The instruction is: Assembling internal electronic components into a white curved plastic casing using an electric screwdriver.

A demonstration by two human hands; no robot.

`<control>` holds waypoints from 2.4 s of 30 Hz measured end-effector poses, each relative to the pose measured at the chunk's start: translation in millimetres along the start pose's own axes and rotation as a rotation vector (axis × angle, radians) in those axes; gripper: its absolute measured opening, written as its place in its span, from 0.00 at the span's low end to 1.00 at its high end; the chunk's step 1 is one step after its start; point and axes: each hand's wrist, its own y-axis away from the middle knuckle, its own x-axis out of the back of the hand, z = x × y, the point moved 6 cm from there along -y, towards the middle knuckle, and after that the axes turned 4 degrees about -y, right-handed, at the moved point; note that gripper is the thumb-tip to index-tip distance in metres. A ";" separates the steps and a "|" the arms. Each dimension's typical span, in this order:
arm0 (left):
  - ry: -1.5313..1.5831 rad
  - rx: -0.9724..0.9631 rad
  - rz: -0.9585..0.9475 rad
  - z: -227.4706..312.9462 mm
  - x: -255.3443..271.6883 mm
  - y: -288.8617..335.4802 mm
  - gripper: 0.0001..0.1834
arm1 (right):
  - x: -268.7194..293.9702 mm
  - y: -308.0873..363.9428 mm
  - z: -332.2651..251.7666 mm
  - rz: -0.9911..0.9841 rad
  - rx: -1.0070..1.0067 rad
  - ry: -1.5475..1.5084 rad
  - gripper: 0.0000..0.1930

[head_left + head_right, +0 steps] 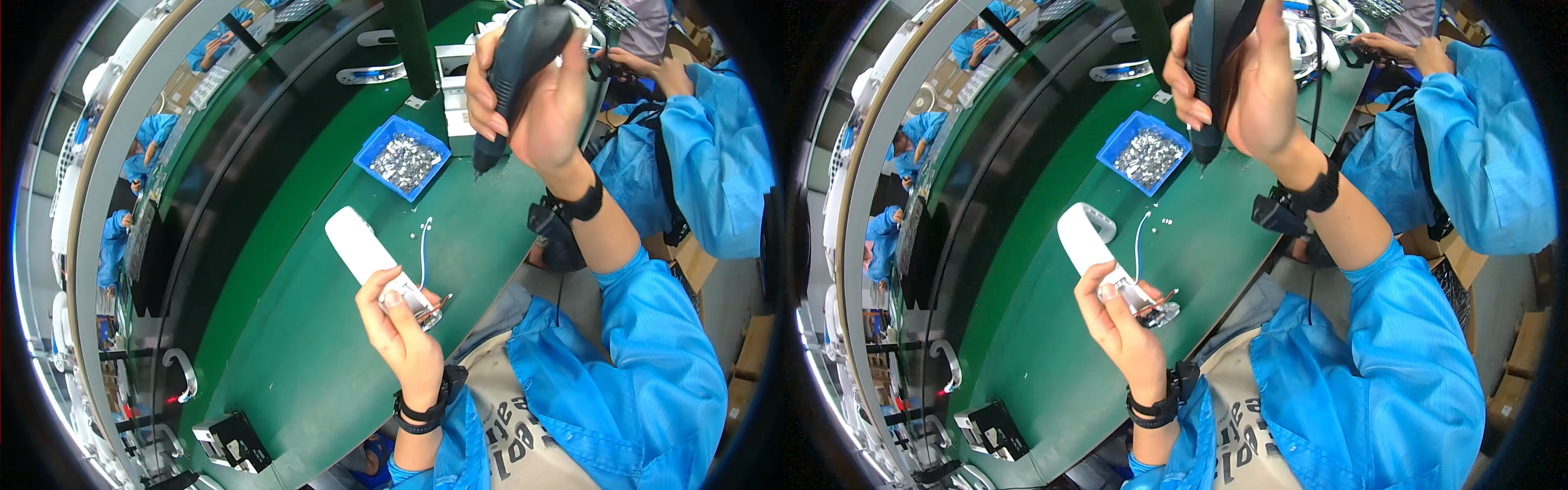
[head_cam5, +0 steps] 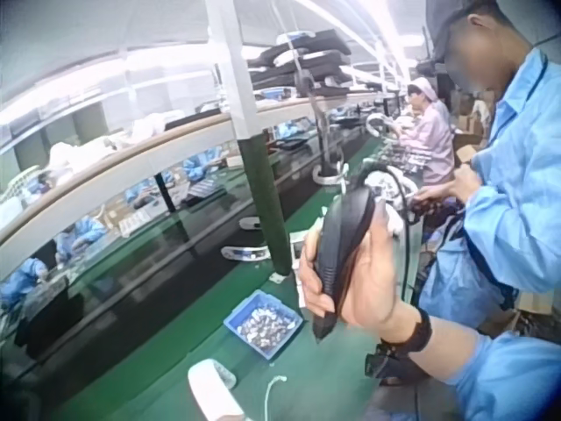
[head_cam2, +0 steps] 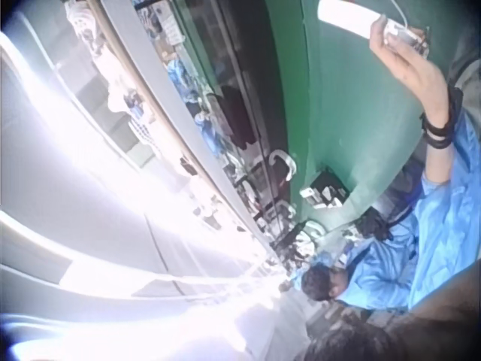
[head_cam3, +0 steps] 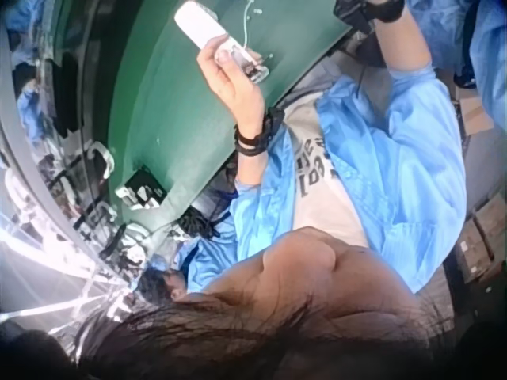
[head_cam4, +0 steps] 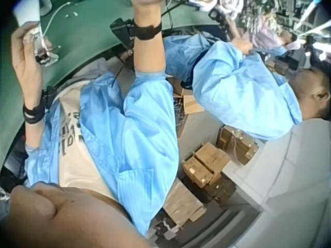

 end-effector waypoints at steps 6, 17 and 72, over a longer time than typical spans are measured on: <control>0.092 0.016 -0.060 1.8 -6.3 -2.0 0.13 | -105.2 9.9 -28.2 -0.391 0.067 -0.497 0.56; 0.140 -0.008 -0.085 -5.1 6.2 -1.6 0.13 | -141.1 38.5 -7.9 -0.502 -0.015 -0.506 0.58; 0.077 0.004 -0.024 -2.9 6.1 1.8 0.09 | 94.7 -18.8 49.6 0.038 0.076 0.315 0.47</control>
